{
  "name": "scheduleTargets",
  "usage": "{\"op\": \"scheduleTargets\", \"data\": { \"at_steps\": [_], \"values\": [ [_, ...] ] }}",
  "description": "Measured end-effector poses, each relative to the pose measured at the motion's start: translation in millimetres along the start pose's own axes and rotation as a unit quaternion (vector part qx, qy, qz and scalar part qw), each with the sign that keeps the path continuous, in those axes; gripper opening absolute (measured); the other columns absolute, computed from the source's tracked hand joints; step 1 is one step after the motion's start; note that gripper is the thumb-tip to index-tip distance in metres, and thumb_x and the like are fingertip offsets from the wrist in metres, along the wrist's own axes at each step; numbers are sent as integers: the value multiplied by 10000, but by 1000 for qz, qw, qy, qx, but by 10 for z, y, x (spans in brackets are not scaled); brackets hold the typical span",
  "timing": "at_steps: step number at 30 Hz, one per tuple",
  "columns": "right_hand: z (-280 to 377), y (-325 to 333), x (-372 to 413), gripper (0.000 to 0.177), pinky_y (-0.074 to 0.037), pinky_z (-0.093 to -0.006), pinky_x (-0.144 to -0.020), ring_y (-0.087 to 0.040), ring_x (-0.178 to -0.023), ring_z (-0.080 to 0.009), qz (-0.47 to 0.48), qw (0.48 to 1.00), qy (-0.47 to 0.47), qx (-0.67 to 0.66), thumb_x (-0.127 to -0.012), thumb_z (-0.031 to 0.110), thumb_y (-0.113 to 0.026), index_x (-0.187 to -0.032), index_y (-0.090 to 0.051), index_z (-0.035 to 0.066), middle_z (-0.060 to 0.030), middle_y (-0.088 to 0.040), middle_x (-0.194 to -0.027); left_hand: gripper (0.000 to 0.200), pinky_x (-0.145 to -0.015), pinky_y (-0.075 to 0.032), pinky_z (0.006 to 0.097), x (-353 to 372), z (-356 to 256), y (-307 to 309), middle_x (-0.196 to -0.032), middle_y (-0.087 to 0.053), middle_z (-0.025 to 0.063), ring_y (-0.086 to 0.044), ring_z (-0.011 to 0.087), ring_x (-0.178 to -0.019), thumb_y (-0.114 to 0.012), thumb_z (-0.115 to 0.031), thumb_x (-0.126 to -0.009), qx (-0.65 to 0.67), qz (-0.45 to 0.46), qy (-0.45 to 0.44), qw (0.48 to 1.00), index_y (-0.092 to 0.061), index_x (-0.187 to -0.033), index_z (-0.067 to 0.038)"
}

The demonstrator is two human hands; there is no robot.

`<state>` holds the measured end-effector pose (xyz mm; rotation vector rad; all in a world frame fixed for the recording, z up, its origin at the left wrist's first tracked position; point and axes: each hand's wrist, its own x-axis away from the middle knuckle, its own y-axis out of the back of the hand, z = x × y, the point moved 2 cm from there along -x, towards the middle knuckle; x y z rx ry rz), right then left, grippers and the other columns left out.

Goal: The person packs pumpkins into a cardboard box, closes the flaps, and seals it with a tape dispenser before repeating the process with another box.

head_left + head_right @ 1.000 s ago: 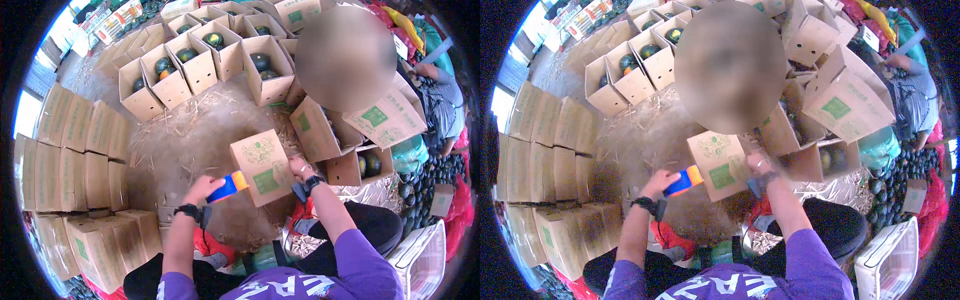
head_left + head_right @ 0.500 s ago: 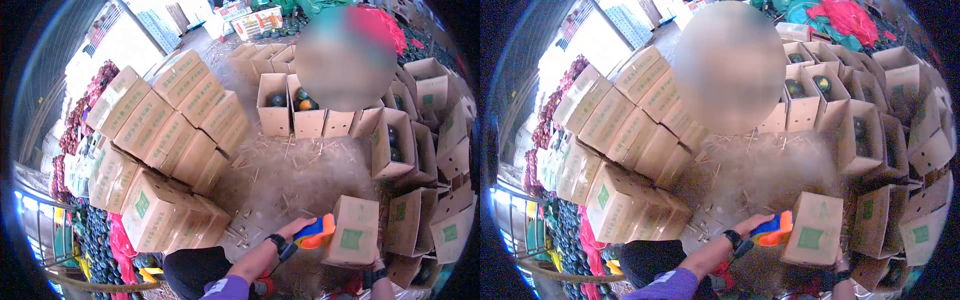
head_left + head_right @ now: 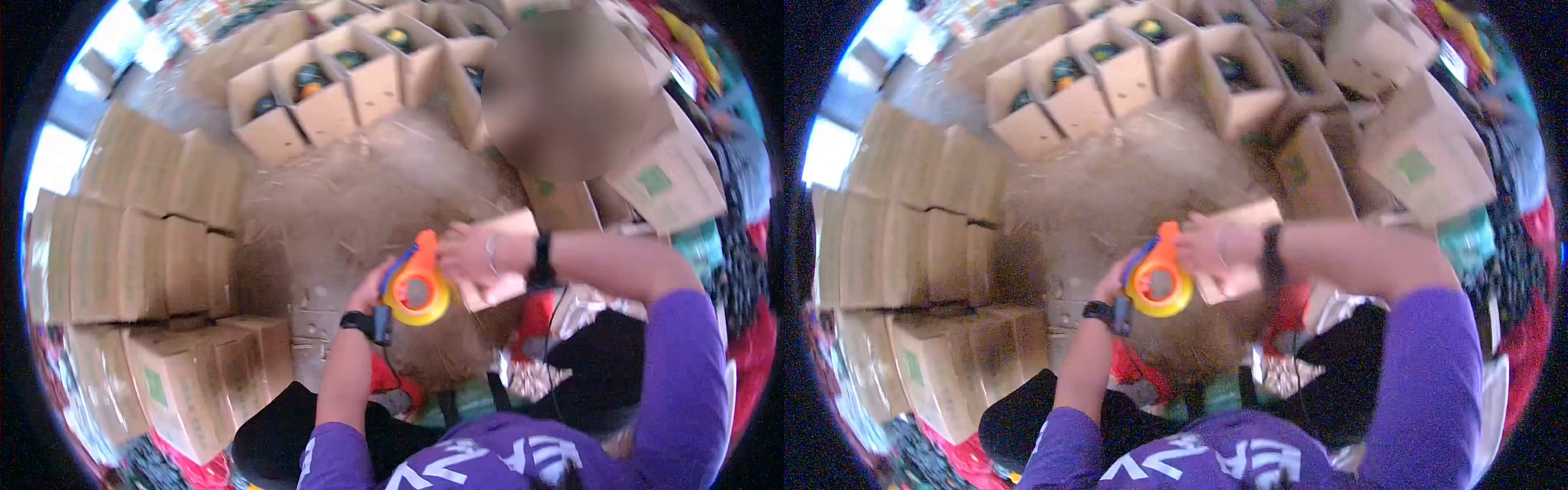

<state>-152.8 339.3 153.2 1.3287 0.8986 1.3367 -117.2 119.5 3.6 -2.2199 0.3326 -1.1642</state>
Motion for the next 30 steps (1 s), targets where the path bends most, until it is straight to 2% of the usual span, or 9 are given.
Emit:
{"op": "scheduleTargets", "data": {
  "at_steps": [1,3,5,8,10,11,15,21,30],
  "values": [
    [-66,135,-121,616,-270,-462,-951,-361,-1201,-183,154,988,-12,1,-653,544,-566,-1111,-528,132,-12,-499,-1187,403,-524,-545,320,64,39,-6,-807,-627,86,-611,188,-597,-438,-386,-897,26,-15,26,999,-553,-1070,-40],
    [-215,-35,-2,448,-287,-451,-896,-430,-1105,-175,-11,998,-54,-37,-736,515,-511,-979,-579,145,-17,-546,-1072,435,-539,-536,321,89,25,87,-764,-623,88,-605,182,-596,-444,-436,-884,40,-2,50,998,-564,-1044,-50],
    [-349,59,5,402,-327,-438,-875,-490,-1042,-194,18,977,-206,-45,-764,483,-493,-928,-607,134,-50,-576,-1022,445,-590,-531,341,206,83,345,-757,-624,108,-607,190,-615,-441,-451,-879,6,45,63,997,-581,-1005,-48],
    [-611,336,214,385,-436,-432,-794,-568,-966,-257,75,884,-461,-25,-826,415,-427,-984,-613,118,-99,-604,-998,418,-568,-525,348,499,187,231,-704,-610,122,-594,202,-565,-432,-427,-888,-72,-3,93,993,-587,-974,-48],
    [-866,-11,566,526,-430,-384,-858,-553,-1021,-283,56,850,-524,-5,-876,460,-277,-969,-636,87,-128,-610,-1032,389,-734,-512,313,497,537,183,-910,-638,79,-615,157,-795,-472,-387,-879,-88,9,116,989,-581,-1044,-52],
    [-920,-22,738,579,-417,-393,-879,-548,-1035,-287,47,734,-665,-129,-897,462,-220,-998,-630,65,-137,-594,-1080,396,-801,-488,284,625,664,-35,-1002,-625,54,-595,139,-894,-500,-383,-869,-60,1,180,982,-575,-1071,-51],
    [-711,-331,1374,613,-389,-426,-905,-539,-1007,-372,84,659,-728,-171,-921,402,-132,-1090,-545,-19,-210,-563,-1091,452,-768,-486,287,309,1588,-220,-1018,-617,59,-604,164,-842,-527,-424,-850,-158,106,300,935,-558,-1105,-52],
    [-268,-482,1580,675,-395,-405,-916,-517,-1073,-329,93,583,-781,-204,-903,502,-137,-1073,-588,30,-168,-560,-1128,386,-754,-493,302,-307,1704,-997,-960,-627,72,-604,140,-803,-425,-366,-911,-153,104,179,966,-566,-1076,-47],
    [-213,-219,1522,674,-377,-392,-936,-512,-1088,-311,48,593,-766,-244,-905,489,-117,-1099,-578,38,-160,-565,-1126,296,-813,-480,346,211,1674,-1662,-999,-604,68,-593,166,-841,-368,-214,-932,70,57,93,992,-535,-1084,-23]
  ]
}}
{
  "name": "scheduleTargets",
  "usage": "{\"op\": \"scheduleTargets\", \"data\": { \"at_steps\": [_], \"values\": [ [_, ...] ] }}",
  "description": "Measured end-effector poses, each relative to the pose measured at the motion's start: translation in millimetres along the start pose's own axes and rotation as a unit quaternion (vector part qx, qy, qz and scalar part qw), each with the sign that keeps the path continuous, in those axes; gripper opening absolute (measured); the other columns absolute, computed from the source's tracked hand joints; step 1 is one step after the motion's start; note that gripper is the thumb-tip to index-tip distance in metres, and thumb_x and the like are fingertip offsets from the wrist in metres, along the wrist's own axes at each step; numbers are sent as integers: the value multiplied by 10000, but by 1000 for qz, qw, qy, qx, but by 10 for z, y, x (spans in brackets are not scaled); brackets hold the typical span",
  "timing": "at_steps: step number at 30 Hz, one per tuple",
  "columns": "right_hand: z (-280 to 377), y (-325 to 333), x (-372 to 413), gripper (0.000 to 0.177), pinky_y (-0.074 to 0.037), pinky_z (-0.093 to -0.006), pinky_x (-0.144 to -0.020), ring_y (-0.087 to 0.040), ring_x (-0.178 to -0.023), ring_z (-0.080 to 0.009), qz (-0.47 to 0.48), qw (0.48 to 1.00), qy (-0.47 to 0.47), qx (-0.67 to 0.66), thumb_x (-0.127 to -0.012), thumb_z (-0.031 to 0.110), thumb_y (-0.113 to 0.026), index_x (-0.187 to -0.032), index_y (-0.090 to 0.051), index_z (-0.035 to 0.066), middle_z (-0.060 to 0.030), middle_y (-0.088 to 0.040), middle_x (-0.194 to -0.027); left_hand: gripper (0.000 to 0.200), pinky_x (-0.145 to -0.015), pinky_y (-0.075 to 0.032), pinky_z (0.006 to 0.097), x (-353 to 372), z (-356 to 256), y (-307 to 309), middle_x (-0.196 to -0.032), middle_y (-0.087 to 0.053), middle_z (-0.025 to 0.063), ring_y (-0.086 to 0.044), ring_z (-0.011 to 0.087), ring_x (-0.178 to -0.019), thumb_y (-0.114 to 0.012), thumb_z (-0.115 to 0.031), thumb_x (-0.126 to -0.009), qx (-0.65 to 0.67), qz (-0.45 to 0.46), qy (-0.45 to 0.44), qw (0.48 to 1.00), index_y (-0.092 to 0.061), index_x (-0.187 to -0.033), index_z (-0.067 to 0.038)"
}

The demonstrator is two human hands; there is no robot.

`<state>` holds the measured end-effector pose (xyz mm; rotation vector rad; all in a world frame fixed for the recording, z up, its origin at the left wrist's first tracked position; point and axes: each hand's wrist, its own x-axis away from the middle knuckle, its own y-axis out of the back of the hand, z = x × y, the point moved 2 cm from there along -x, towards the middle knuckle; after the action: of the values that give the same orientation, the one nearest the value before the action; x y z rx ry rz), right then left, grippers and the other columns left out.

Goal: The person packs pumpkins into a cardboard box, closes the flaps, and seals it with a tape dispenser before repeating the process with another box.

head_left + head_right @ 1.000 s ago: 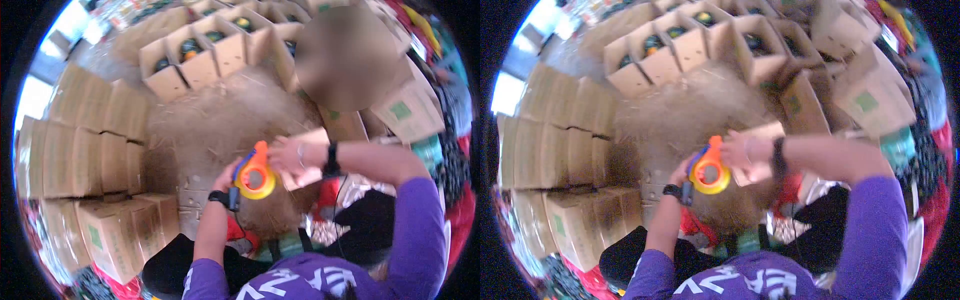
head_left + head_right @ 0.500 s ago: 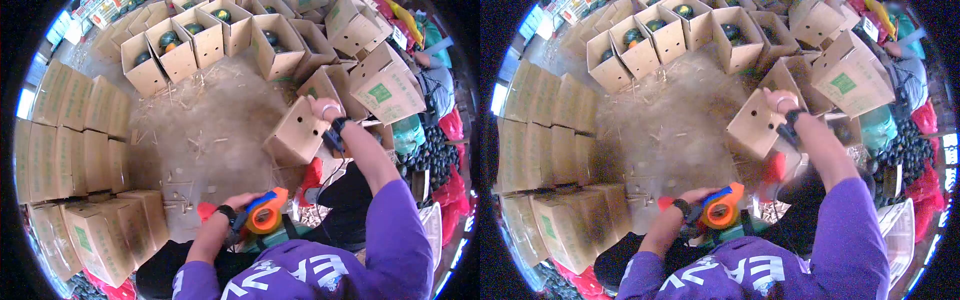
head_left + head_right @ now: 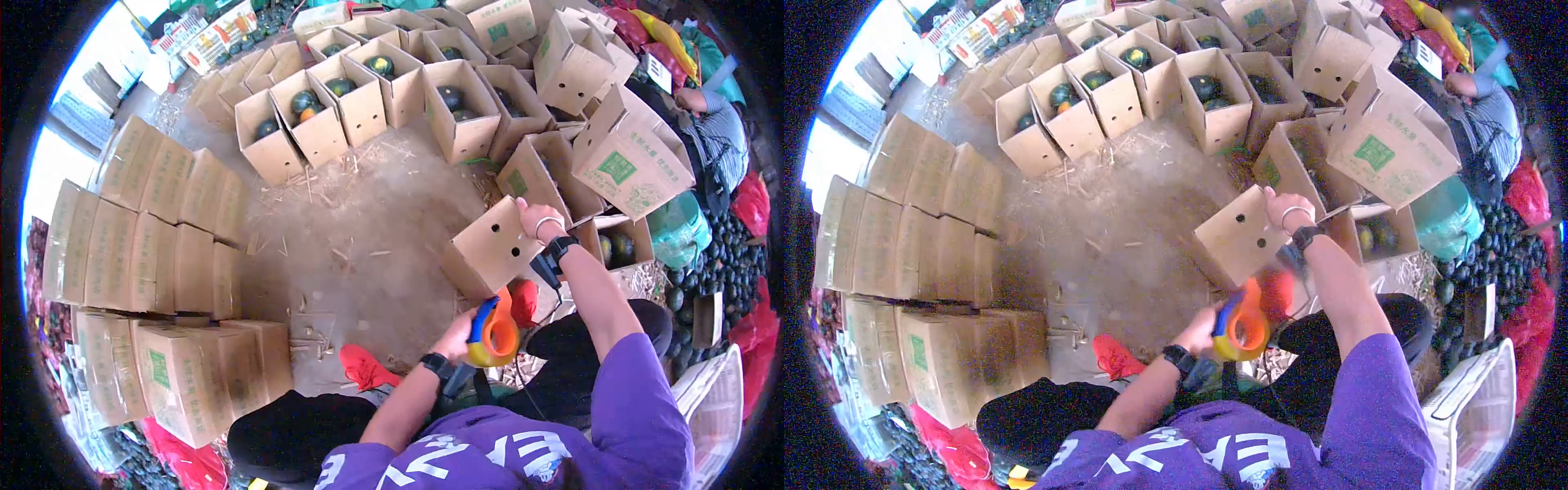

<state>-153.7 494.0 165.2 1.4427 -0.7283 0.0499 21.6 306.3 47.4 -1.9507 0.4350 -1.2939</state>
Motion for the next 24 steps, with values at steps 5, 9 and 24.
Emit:
{"op": "scheduleTargets", "data": {
  "at_steps": [5,9,24],
  "values": [
    [-230,-464,-50,643,-372,-396,-932,-507,-1068,-347,-4,997,35,-74,-902,463,-146,-1100,-555,7,-222,-549,-1105,291,-866,-448,334,-806,267,-38,-1079,-578,78,-559,173,-941,-409,-205,-925,-14,44,-60,997,-503,-1152,-50],
    [-267,-649,319,587,-368,-374,-944,-491,-1086,-357,-59,965,79,-242,-869,480,-349,-1278,-362,60,-246,-528,-1125,424,-938,-377,302,-554,82,36,-1191,-520,82,-487,177,-1063,-432,-333,-917,-423,-20,-263,867,-457,-1225,-42],
    [256,-790,692,675,-291,-390,-1003,-368,-1203,-369,13,946,213,-245,-829,503,-416,-1298,-351,24,-259,-446,-1234,789,-893,-382,376,684,-989,1002,-1057,-565,260,-514,346,-1071,-261,-668,-810,-397,-457,-230,762,-571,-1087,3]
  ]
}}
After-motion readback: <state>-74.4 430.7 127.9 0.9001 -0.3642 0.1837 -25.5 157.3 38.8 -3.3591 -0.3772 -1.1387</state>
